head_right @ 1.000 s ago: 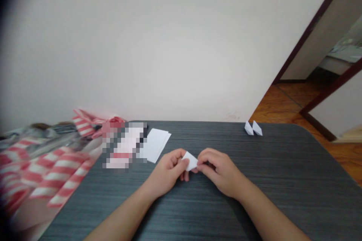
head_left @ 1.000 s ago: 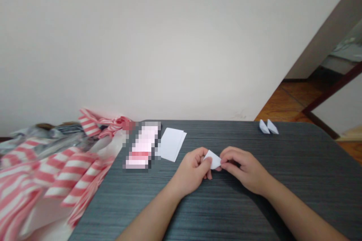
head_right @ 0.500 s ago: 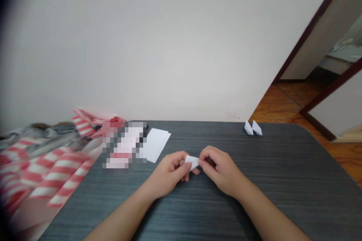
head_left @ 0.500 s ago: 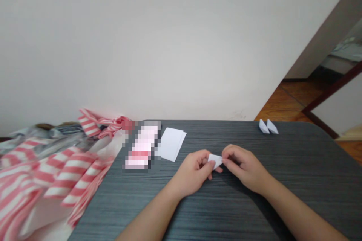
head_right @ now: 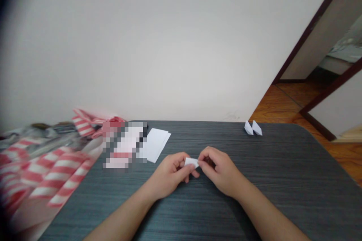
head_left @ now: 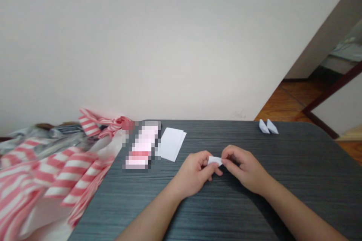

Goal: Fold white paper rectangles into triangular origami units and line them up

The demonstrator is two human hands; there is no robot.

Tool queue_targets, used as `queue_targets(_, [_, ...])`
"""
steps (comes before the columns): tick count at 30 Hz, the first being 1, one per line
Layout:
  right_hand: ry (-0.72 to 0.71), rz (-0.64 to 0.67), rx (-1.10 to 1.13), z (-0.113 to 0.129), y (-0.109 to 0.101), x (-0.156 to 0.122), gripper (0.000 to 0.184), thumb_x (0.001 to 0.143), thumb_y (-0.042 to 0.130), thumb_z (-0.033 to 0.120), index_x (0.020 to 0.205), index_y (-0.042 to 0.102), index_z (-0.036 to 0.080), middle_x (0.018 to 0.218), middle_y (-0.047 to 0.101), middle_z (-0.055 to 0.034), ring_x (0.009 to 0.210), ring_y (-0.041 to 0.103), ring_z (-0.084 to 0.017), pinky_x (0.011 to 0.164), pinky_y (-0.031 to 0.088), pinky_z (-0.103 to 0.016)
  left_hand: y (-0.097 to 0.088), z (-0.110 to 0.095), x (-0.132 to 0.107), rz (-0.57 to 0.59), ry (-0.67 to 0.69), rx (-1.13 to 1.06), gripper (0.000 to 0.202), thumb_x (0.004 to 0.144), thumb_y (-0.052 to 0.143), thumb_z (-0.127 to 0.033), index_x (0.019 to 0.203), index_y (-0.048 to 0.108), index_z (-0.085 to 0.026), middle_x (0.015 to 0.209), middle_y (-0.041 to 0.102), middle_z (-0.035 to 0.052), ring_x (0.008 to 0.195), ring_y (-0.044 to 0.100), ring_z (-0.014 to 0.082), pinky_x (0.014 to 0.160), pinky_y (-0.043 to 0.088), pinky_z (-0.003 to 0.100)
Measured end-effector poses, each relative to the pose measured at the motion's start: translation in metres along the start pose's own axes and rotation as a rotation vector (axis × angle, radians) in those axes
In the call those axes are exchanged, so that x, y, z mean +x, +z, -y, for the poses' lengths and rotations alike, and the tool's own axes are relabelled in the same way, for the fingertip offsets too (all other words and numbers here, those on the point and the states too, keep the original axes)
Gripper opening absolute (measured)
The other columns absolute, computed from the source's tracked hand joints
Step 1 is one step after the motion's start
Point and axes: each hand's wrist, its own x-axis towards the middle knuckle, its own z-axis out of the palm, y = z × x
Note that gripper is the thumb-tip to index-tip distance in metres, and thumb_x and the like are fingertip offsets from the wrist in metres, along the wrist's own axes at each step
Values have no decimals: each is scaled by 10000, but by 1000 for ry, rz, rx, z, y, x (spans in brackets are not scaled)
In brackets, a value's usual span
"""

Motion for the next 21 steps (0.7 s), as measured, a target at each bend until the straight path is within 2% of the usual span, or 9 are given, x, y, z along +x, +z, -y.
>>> queue_targets(5, [21,-5,42,-2,1,0,45,920,552,199,920,597,199,775,623,-8,682,575,-148,647,442,-259,0,0,0,-4,0,-2,181,922,548,-321,896,594,-147,856,751,68,584,554,98,561,434,208])
queue_targets(9, [46,-9,30,-1,0,0,94,923,561,224,980,629,192,823,659,-24,728,604,-160,674,452,-264,0,1,1,-15,-4,-12,174,922,544,-317,900,590,-151,861,750,65,575,547,95,554,428,205])
queue_targets(15, [66,31,-43,3,-4,3,190,915,549,203,747,634,185,656,611,10,613,554,-135,597,397,-240,0,0,1,-29,-19,8,172,918,542,-319,869,579,-159,850,752,61,557,541,95,532,409,202])
queue_targets(21, [81,44,-29,5,-4,3,230,926,528,195,711,609,182,627,601,19,600,557,-127,603,397,-233,0,3,1,-21,4,16,177,930,526,-322,880,583,-162,859,752,63,569,548,98,538,406,203])
